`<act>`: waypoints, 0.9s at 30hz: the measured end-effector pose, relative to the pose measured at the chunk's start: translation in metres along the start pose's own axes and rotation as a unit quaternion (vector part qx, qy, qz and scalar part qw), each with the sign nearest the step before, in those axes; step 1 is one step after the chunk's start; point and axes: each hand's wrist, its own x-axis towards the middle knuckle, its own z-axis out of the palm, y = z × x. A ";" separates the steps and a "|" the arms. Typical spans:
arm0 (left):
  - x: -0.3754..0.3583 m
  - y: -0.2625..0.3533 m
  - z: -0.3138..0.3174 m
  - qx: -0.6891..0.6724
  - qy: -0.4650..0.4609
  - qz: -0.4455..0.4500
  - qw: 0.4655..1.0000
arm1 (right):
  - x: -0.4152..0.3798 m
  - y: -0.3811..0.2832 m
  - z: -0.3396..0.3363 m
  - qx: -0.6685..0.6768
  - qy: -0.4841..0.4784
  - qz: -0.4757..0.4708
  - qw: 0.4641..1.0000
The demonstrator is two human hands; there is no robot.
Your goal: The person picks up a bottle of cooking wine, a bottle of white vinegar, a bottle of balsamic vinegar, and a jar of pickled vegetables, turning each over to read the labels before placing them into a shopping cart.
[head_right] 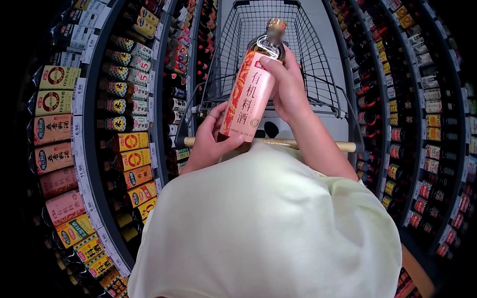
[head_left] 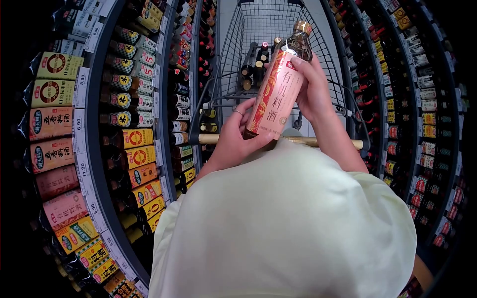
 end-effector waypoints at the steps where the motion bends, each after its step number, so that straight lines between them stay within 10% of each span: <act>1: 0.000 0.003 0.001 0.009 0.002 -0.004 1.000 | 0.000 0.000 0.000 0.003 -0.009 -0.009 1.000; 20: 0.011 0.002 0.004 0.133 0.020 -0.009 0.991 | 0.008 0.010 -0.012 0.034 0.044 0.056 0.997; 27: 0.015 0.002 -0.002 -0.089 0.003 -0.082 0.993 | 0.012 0.011 -0.020 0.026 0.026 0.085 0.996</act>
